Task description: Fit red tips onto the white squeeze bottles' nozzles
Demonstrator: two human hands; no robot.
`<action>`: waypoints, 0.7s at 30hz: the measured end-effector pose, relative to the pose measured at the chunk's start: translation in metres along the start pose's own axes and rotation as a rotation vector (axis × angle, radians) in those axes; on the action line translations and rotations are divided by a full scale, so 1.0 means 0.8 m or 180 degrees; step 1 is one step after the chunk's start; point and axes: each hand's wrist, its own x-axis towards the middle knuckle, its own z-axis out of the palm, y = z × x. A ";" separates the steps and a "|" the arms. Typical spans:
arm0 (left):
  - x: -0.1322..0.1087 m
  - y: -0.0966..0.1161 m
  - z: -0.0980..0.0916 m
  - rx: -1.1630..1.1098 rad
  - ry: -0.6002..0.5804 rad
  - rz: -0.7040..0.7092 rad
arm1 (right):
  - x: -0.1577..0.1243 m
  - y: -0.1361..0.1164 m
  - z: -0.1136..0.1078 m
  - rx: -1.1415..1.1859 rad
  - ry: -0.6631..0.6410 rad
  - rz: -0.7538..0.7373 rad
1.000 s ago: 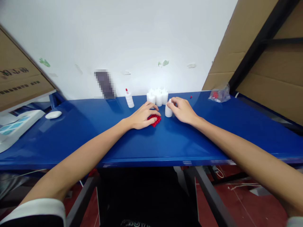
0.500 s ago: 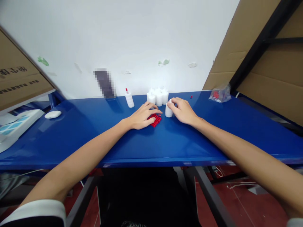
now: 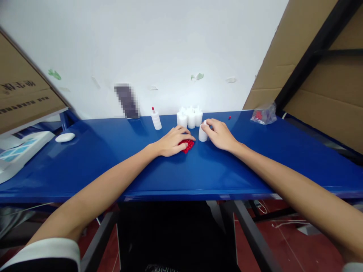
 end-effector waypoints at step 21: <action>0.002 -0.013 0.003 -0.0221 0.0225 -0.0112 | -0.002 -0.003 -0.002 0.0080 -0.0169 -0.0005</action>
